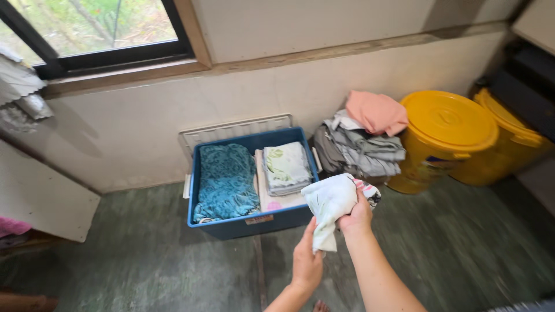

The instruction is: The person folds multiple pieces of bedding and towels on a bed and places them into a blue plastic bin. The person handles each item one at a time, folds it, and stacks it neatly in the bin.

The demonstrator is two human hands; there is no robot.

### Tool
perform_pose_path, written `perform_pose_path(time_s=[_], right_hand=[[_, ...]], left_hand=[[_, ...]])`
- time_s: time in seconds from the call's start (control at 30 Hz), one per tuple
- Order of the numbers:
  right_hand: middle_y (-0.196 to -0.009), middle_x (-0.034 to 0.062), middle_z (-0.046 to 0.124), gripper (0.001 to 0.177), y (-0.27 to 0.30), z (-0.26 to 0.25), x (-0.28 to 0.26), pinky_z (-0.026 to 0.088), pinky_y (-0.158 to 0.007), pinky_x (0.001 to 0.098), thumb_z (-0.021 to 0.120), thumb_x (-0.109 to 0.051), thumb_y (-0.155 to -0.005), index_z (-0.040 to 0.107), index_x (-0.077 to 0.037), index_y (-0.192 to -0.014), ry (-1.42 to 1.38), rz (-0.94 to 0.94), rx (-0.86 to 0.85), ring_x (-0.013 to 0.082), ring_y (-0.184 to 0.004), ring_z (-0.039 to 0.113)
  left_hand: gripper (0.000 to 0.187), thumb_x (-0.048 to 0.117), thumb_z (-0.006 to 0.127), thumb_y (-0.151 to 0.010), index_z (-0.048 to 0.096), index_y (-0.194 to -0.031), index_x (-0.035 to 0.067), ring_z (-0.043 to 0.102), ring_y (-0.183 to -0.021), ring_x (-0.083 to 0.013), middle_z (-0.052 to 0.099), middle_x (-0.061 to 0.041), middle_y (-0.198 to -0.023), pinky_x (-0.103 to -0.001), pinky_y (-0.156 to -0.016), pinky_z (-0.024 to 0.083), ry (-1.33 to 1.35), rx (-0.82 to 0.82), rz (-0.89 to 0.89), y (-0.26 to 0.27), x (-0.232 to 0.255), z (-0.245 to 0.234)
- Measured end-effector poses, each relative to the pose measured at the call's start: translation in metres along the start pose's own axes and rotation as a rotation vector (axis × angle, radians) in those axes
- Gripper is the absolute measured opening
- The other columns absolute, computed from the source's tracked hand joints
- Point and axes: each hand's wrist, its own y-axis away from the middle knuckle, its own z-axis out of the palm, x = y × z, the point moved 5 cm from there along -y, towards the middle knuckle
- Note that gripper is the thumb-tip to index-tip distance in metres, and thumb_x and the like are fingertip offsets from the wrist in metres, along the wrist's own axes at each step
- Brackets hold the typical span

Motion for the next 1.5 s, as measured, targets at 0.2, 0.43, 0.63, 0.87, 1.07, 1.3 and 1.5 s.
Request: perform_pose_path(time_s=[0.2, 0.43, 0.63, 0.87, 1.07, 1.3, 1.5], right_hand=[[-0.132, 0.0113, 0.068, 0.041, -0.093, 0.026, 0.031, 0.048, -0.107, 0.0507, 0.050, -0.034, -0.102, 0.064, -0.007, -0.129, 0.053, 0.060, 0.012, 0.0311, -0.121, 0.064], [-0.128, 0.0116, 0.069, 0.037, -0.196, 0.065, 0.079, 0.050, -0.106, 0.0509, 0.057, -0.029, -0.099, 0.064, -0.005, -0.127, 0.135, 0.147, 0.069, 0.0319, -0.119, 0.065], [-0.126, 0.0109, 0.070, 0.036, -0.257, 0.098, 0.133, 0.051, -0.104, 0.0507, 0.059, -0.028, -0.099, 0.064, -0.005, -0.126, 0.156, 0.184, 0.118, 0.0317, -0.117, 0.066], [-0.125, 0.0101, 0.069, 0.036, -0.328, 0.127, 0.193, 0.051, -0.101, 0.0496, 0.065, -0.030, -0.097, 0.064, -0.010, -0.127, 0.224, 0.115, 0.112, 0.0295, -0.114, 0.066], [-0.123, 0.0119, 0.071, 0.036, -0.399, 0.111, 0.235, 0.054, -0.097, 0.0487, 0.066, -0.029, -0.096, 0.066, -0.007, -0.125, 0.217, 0.120, 0.182, 0.0307, -0.111, 0.068], [-0.122, 0.0126, 0.070, 0.037, -0.491, 0.074, 0.273, 0.054, -0.097, 0.0492, 0.064, -0.025, -0.095, 0.064, -0.009, -0.128, 0.273, 0.096, 0.151, 0.0321, -0.112, 0.067], [-0.125, 0.0141, 0.071, 0.042, -0.554, 0.058, 0.303, 0.052, -0.101, 0.0466, 0.062, -0.032, -0.095, 0.064, -0.007, -0.130, 0.380, 0.172, -0.080, 0.0318, -0.114, 0.068]], left_hand=[[0.042, -0.008, 0.051, -0.088, 0.069, -0.126, 0.002, 0.071, -0.106, -0.0168, 0.080, -0.012, -0.112, -0.028, -0.093, 0.053, 0.182, 0.143, -0.240, -0.096, -0.058, -0.024], [0.042, -0.009, 0.048, -0.085, 0.071, -0.119, 0.001, 0.071, -0.098, -0.0133, 0.079, -0.008, -0.105, -0.026, -0.089, 0.053, 0.224, 0.194, -0.276, -0.189, -0.103, -0.057], [0.034, -0.007, 0.055, -0.084, 0.073, -0.111, 0.000, 0.069, -0.091, -0.0136, 0.079, -0.008, -0.098, -0.026, -0.084, 0.054, 0.171, 0.165, -0.326, -0.254, -0.146, -0.097], [0.043, -0.010, 0.047, -0.074, 0.070, -0.109, 0.000, 0.069, -0.094, -0.0139, 0.077, -0.010, -0.095, -0.026, -0.086, 0.053, 0.103, 0.137, -0.211, -0.334, -0.205, -0.149], [0.034, -0.008, 0.051, -0.082, 0.068, -0.109, 0.001, 0.068, -0.093, -0.0124, 0.076, -0.008, -0.096, -0.026, -0.083, 0.053, 0.238, 0.116, -0.272, -0.379, -0.268, -0.153], [0.021, 0.000, 0.058, -0.087, 0.067, -0.106, 0.002, 0.065, -0.091, -0.0116, 0.075, -0.006, -0.094, -0.025, -0.081, 0.052, 0.278, 0.236, -0.200, -0.424, -0.340, -0.139], [0.019, 0.002, 0.059, -0.089, 0.067, -0.106, 0.001, 0.065, -0.089, -0.0110, 0.073, -0.005, -0.095, -0.026, -0.080, 0.053, 0.247, 0.282, -0.109, -0.454, -0.392, -0.132]])
